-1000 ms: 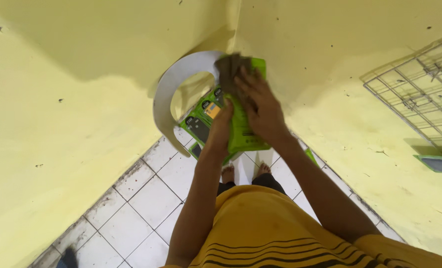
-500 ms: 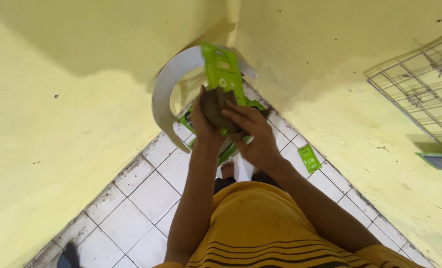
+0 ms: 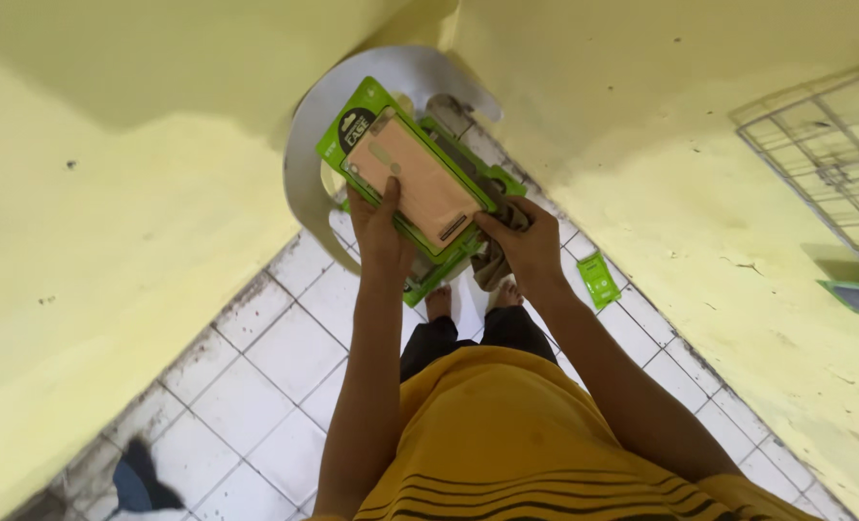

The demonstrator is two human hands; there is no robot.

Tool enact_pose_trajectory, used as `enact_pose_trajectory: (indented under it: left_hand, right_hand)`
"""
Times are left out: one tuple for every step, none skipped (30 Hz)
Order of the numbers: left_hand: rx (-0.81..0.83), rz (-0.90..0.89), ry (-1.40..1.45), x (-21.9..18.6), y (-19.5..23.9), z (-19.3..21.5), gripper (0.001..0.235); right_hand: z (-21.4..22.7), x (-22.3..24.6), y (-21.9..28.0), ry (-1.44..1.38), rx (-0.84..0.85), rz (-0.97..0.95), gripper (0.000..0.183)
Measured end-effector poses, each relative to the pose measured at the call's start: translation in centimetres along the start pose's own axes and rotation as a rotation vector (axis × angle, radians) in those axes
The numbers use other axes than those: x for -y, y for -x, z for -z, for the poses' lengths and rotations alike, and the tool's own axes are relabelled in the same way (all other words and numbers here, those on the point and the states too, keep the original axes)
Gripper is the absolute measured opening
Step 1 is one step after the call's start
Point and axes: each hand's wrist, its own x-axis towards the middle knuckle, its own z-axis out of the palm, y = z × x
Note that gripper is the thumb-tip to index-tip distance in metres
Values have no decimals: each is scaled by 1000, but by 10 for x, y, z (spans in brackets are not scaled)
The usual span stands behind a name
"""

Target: The person repeatedly picks up packaged phone cases from a wall display, wipes them with a cloth, and returns them to the display. The person handles multiple cases one at a time, wiping the plastic packaging before hanging them back on the wall rack.

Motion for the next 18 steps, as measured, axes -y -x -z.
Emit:
enact_pose_trajectory:
  left_hand:
    - [0,-28,-13,3,-6,7,57]
    - [-9,-52,-29,5,-8,16,55]
    - [-18,-77,-47,8,-10,25,54]
    - [-92,-71,-142,10,-12,34,56]
    - [-167,-63,-236,12,-13,43,58]
    - [-236,-49,-330,13,-14,52,61]
    - [-249,-79,-375,14,-13,62,61]
    - [-255,-116,-419,14,-13,72,61]
    - [-260,-153,-464,13,-13,81,61]
    - [-268,-125,-438,13,-17,92,60]
    - [-276,-96,-413,12,-20,102,58]
    - [-292,-59,-388,14,-22,112,58]
    - [-328,17,-429,19,-27,122,55]
    - [-371,96,-474,24,-30,135,53]
    - [-413,176,-516,30,-35,146,51]
    - [-359,167,-569,38,-41,155,50]
    - [-303,159,-621,48,-50,163,49]
    - [-240,166,-664,58,-54,170,48]
  right_hand:
    - [-4,-9,-6,39,-4,-24,32]
    - [-8,-20,-9,57,-12,-53,32]
    - [-12,-32,-15,75,-19,-82,32]
    - [-18,-44,-23,87,-23,-107,32]
    - [-22,-56,-31,123,-23,-111,33]
    - [-27,-68,-39,158,-29,-114,33]
    - [-31,-79,-46,194,-34,-117,34]
    - [-33,-87,-56,220,-30,-135,35]
    - [-35,-93,-67,247,-26,-152,37]
    - [-40,-98,-81,269,-27,-161,38]
    - [-48,-102,-93,280,-17,-74,39]
    - [-55,-106,-99,295,-7,2,41]
    - [-62,-110,-105,309,3,77,42]
    - [-73,-117,-105,294,110,230,42]
    - [-85,-125,-105,273,217,382,42]
    - [-97,-131,-109,452,314,516,50]
    - [-112,-140,-116,629,415,649,58]
    - [-124,-150,-115,689,438,655,58]
